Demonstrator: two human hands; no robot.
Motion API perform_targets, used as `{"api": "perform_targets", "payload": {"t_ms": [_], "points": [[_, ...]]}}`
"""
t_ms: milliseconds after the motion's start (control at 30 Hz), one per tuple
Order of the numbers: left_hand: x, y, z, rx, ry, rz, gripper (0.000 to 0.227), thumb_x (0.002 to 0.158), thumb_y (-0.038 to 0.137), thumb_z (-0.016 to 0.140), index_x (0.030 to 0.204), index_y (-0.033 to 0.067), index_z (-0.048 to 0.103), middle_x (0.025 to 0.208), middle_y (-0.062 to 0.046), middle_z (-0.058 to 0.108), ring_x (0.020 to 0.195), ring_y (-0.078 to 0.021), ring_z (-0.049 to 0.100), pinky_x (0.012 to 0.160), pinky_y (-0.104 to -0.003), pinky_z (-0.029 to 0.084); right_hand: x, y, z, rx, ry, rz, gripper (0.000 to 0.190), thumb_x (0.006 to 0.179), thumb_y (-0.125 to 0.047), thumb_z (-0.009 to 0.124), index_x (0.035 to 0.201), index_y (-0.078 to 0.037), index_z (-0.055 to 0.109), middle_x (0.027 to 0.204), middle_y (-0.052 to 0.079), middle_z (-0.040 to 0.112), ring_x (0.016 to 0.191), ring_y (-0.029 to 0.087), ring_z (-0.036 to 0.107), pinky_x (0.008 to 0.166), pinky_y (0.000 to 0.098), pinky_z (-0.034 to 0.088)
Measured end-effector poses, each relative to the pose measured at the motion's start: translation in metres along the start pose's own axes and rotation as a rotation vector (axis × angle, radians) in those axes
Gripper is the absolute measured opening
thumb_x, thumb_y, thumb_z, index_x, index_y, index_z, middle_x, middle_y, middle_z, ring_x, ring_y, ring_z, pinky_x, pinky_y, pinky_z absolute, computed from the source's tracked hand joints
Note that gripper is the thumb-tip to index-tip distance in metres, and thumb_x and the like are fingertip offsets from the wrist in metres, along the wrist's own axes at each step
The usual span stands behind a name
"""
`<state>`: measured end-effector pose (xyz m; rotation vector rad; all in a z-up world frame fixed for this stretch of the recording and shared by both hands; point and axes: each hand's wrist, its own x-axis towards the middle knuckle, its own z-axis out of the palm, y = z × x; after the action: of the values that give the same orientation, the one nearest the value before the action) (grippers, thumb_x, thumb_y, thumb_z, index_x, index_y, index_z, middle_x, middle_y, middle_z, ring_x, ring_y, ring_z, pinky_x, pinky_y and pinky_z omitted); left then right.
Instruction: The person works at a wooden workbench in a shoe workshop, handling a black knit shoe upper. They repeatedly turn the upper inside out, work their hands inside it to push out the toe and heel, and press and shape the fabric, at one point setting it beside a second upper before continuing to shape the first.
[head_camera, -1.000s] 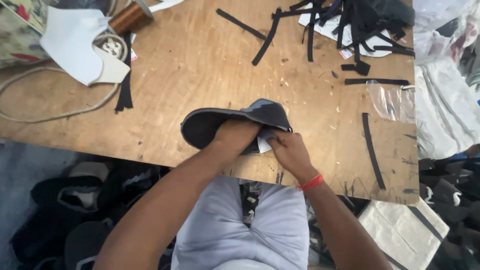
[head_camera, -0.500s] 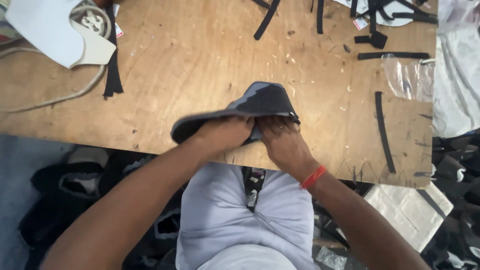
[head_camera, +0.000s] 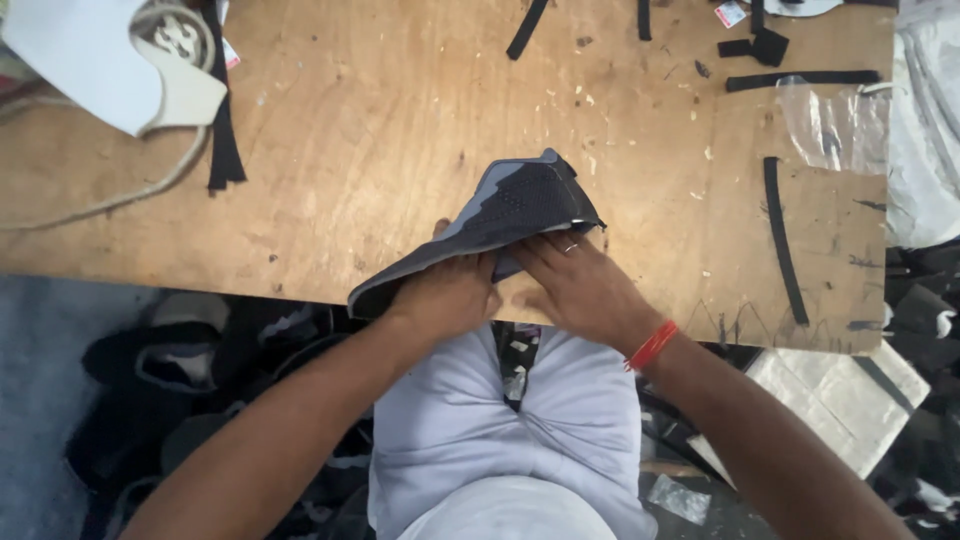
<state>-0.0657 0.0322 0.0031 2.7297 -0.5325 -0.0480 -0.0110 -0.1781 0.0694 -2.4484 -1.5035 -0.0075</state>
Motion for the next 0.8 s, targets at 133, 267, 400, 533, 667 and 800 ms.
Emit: {"api": "perform_targets", "payload": {"t_ms": [133, 267, 400, 533, 667, 800], "points": [[-0.014, 0.014, 0.026, 0.268, 0.106, 0.081, 0.065, 0.091, 0.03, 0.06, 0.137, -0.0141, 0.052, 0.134, -0.037, 0.056, 0.13, -0.0468, 0.054, 0.118, -0.062, 0.028, 0.009, -0.004, 0.014, 0.294, -0.195, 0.439, 0.052, 0.099, -0.04, 0.044, 0.134, -0.009, 0.065, 0.134, 0.016, 0.063, 0.123, 0.036, 0.055, 0.107, 0.0485, 0.042], [-0.027, 0.038, 0.014, 0.377, 0.013, 0.177, 0.052, 0.095, 0.031, 0.057, 0.127, -0.0087, 0.062, 0.134, -0.037, 0.061, 0.126, -0.0511, 0.054, 0.115, -0.062, 0.034, 0.026, -0.018, 0.046, -0.047, -0.025, 0.359, 0.034, 0.087, -0.019, 0.057, 0.115, -0.006, 0.072, 0.122, 0.015, 0.068, 0.118, 0.038, 0.06, 0.106, 0.05, 0.046], [-0.016, 0.057, -0.022, 0.371, -0.323, 0.149, 0.057, 0.099, 0.041, 0.052, 0.128, -0.0073, 0.06, 0.133, -0.038, 0.057, 0.129, -0.057, 0.048, 0.112, -0.072, 0.029, 0.035, -0.032, 0.021, -0.188, 0.201, 0.138, 0.033, 0.077, -0.021, 0.066, 0.105, -0.006, 0.073, 0.112, 0.016, 0.07, 0.11, 0.043, 0.061, 0.095, 0.0689, 0.041], [-0.021, 0.061, -0.019, 0.339, -0.156, 0.109, 0.067, 0.092, 0.043, 0.053, 0.139, -0.0044, 0.05, 0.14, -0.035, 0.049, 0.131, -0.0606, 0.042, 0.112, -0.071, 0.026, 0.026, -0.04, -0.023, 0.437, 0.033, 0.257, 0.034, 0.094, -0.022, 0.065, 0.124, -0.009, 0.071, 0.123, 0.015, 0.071, 0.117, 0.037, 0.063, 0.1, 0.0485, 0.049], [-0.027, 0.067, -0.013, 0.236, 0.064, 0.088, 0.073, 0.089, 0.035, 0.056, 0.149, -0.0035, 0.039, 0.147, -0.03, 0.044, 0.135, -0.0614, 0.036, 0.115, -0.067, 0.026, 0.056, -0.055, -0.089, 0.04, 0.535, 0.176, 0.043, 0.085, -0.013, 0.071, 0.128, -0.007, 0.067, 0.127, 0.017, 0.065, 0.12, 0.037, 0.061, 0.1, 0.045, 0.05], [-0.008, 0.062, -0.012, -0.167, 0.318, 0.006, 0.068, 0.099, 0.025, 0.054, 0.155, -0.0075, 0.033, 0.154, -0.035, 0.04, 0.144, -0.0543, 0.035, 0.122, -0.058, 0.028, 0.066, -0.025, -0.075, 0.043, 0.329, 0.236, 0.028, 0.089, -0.01, 0.075, 0.116, -0.012, 0.075, 0.115, 0.009, 0.071, 0.104, 0.03, 0.068, 0.089, 0.0405, 0.053]]}}
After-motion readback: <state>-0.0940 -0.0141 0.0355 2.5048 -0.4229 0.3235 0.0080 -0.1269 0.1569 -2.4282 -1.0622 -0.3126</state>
